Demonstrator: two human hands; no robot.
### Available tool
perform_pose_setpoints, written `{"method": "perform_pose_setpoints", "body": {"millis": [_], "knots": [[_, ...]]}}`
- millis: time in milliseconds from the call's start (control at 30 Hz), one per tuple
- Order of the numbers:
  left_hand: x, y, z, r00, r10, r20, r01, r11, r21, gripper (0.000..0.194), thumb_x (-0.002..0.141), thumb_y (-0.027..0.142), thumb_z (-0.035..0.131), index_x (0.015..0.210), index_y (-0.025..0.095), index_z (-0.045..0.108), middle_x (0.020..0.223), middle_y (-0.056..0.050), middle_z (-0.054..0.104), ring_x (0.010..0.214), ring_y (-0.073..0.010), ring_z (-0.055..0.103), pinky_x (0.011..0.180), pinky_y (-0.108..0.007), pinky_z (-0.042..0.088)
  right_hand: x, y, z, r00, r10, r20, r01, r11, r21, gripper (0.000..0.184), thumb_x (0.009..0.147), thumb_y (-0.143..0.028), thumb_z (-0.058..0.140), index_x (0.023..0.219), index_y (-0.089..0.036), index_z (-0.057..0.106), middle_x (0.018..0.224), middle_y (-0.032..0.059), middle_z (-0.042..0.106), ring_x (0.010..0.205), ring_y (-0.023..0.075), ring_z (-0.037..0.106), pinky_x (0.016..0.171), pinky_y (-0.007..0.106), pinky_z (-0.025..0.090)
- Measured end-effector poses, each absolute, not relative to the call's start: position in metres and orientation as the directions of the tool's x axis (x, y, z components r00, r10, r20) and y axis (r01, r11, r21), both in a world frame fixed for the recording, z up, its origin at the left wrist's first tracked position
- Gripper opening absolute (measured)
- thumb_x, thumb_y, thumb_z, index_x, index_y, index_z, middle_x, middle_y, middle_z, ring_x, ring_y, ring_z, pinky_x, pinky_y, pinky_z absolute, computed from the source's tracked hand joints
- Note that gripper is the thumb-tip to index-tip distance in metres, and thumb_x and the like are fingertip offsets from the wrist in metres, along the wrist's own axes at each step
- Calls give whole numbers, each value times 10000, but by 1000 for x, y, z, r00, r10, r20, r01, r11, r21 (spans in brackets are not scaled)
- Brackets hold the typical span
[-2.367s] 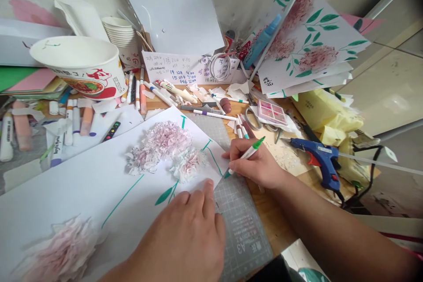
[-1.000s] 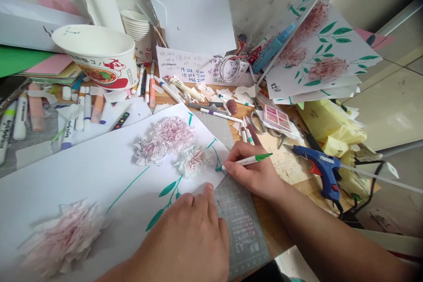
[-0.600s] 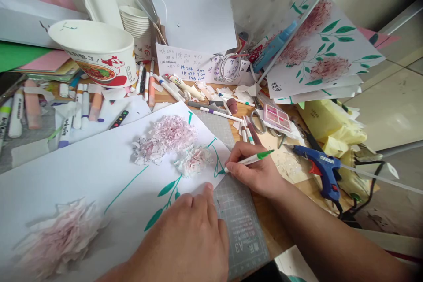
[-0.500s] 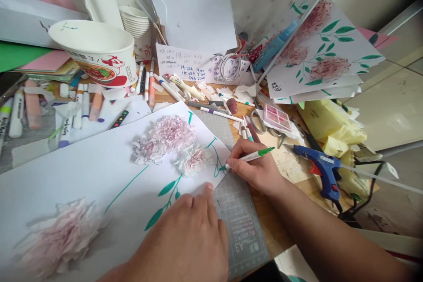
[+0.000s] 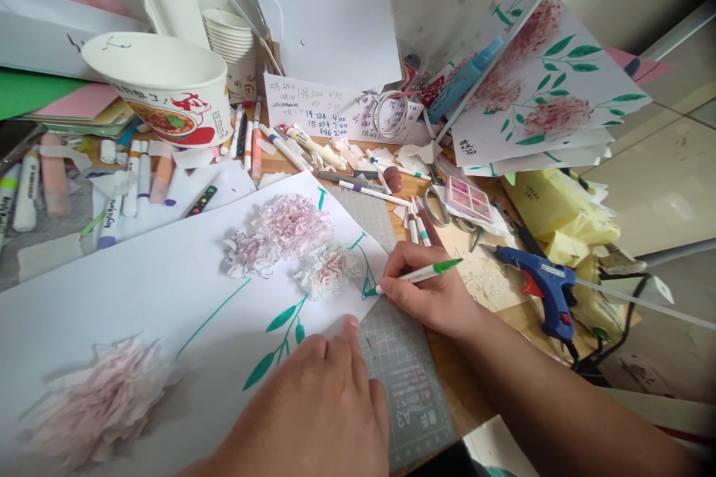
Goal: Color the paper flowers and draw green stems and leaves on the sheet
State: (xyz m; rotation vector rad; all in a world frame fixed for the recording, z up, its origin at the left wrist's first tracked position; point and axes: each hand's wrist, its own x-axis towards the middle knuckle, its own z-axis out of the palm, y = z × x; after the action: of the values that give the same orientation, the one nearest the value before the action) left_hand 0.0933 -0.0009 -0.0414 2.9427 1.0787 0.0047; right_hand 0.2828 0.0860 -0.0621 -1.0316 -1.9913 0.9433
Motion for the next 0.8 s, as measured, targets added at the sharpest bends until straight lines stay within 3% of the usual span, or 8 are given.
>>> {"method": "perform_pose_setpoints", "body": {"millis": [233,367,500,800], "knots": [[89,-5,-57,776,629,40,626,-777,71,336,960,188,423,920,132,752,1172,-292,671,1100,-352,672,707,-367,535,282,88,-65,-340,891,301,405,428,-808,167,800,-178,616,640,-176,565,573,-12,572,510,103,497,476,229,384],[91,-3,-55,773,634,-19,633,-770,78,326,967,199,430,960,133,749,1236,-283,645,1088,-344,673,710,-372,531,283,86,-65,-418,857,300,374,464,-803,158,800,-189,629,652,-164,582,568,-8,574,504,100,501,482,224,400],[91,-1,-54,774,632,16,630,-773,76,345,967,191,406,938,124,744,1218,-291,652,1058,-340,685,712,-376,522,282,84,-63,-490,816,307,321,496,-807,136,792,-180,624,662,-154,596,579,-2,579,508,96,505,476,213,396],[89,-3,-58,776,630,26,627,-775,77,340,960,198,421,935,128,752,1220,-284,652,1051,-332,694,708,-370,525,284,87,-66,-437,850,294,356,463,-811,159,805,-189,620,653,-160,580,575,-3,571,514,103,505,492,225,403]]}}
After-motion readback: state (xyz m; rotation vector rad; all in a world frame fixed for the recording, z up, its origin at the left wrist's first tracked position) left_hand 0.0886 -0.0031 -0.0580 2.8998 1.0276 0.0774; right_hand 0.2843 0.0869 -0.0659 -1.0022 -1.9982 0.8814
